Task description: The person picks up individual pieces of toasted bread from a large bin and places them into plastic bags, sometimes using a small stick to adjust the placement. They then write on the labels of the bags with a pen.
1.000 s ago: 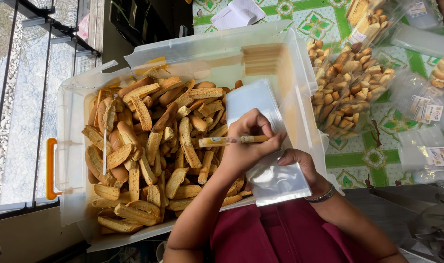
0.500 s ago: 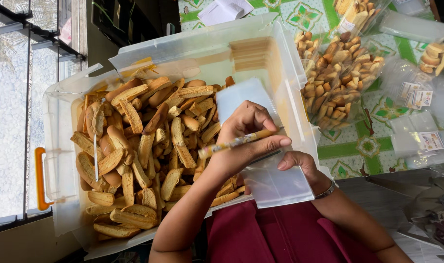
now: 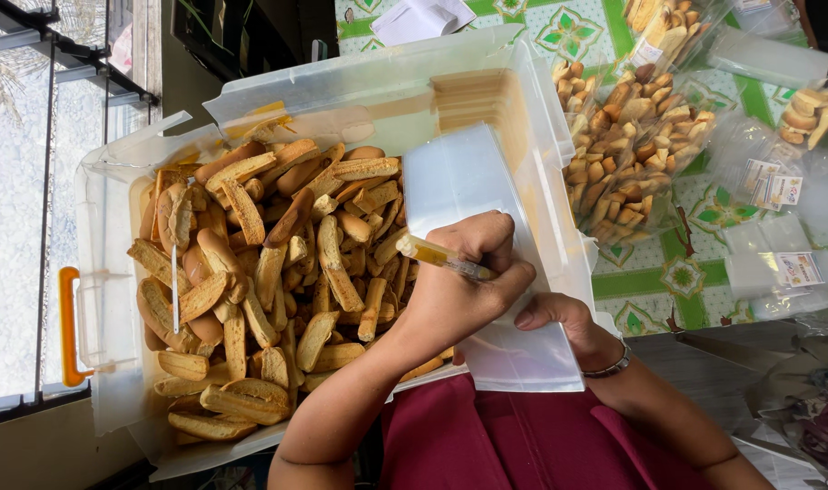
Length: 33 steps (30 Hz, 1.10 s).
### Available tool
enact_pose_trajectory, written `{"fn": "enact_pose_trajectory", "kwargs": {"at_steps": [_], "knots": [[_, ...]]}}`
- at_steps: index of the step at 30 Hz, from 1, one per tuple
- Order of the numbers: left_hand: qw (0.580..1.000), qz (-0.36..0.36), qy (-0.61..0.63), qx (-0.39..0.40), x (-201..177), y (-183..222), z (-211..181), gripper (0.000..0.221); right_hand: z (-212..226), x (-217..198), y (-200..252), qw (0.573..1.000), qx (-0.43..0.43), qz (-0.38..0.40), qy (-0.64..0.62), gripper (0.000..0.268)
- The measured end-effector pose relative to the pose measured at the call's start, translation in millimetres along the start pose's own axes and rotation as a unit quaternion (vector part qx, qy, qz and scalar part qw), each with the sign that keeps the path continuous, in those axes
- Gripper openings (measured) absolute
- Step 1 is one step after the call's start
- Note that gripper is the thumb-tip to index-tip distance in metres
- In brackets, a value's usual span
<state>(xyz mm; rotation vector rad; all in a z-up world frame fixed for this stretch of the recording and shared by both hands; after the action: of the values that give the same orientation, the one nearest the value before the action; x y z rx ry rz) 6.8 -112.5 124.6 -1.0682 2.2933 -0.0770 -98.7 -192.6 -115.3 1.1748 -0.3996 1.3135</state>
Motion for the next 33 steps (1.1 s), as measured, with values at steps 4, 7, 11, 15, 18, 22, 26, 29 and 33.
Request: {"fn": "enact_pose_trajectory", "kwargs": {"at_steps": [4, 7, 11, 15, 18, 22, 26, 29, 33], "knots": [[1.000, 0.000, 0.023, 0.008, 3, -2, -2, 0.030, -6, -5, -1, 0.999, 0.022, 0.027, -0.005, 0.044], [1.000, -0.003, 0.005, 0.029, 3, -2, -6, 0.031, -9, -14, -1, 0.999, 0.023, 0.021, -0.014, 0.041], [0.998, 0.000, -0.002, 0.060, 3, 0, -13, 0.028, -5, -26, -1, 0.999, -0.010, 0.020, 0.040, 0.032], [0.998, 0.000, -0.011, 0.065, 3, -2, -14, 0.028, -10, -35, -5, 0.999, 0.003, 0.035, 0.000, 0.028], [0.998, 0.004, -0.012, 0.068, 2, -4, -16, 0.027, -9, -40, -7, 0.999, -0.001, 0.032, -0.015, 0.029], [0.999, -0.013, 0.009, 0.031, -10, -3, -11, 0.032, -5, -37, -7, 0.998, 0.009, 0.035, -0.048, 0.029], [0.998, 0.002, -0.005, 0.055, -12, -1, -17, 0.034, 0, -40, -1, 0.998, -0.005, 0.003, -0.061, 0.036], [0.999, 0.008, -0.005, 0.052, -9, 0, -15, 0.032, 8, -39, 0, 0.998, -0.050, 0.014, -0.019, 0.023], [0.997, -0.003, -0.015, 0.069, -7, 2, -16, 0.030, -5, -58, 0, 0.999, -0.005, -0.012, -0.036, 0.026]]}}
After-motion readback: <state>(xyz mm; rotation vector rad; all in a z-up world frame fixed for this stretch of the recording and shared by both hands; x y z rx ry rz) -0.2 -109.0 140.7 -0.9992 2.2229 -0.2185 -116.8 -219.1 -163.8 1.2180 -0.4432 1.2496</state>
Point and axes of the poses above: each hand's wrist, its own y-axis away from the middle knuckle, its own x-axis out of the palm, z = x × y, the point moved 10 cm from there along -y, towards the middle knuckle, and after that the axes turned 11 degrees about -y, right-handed, at the moved point
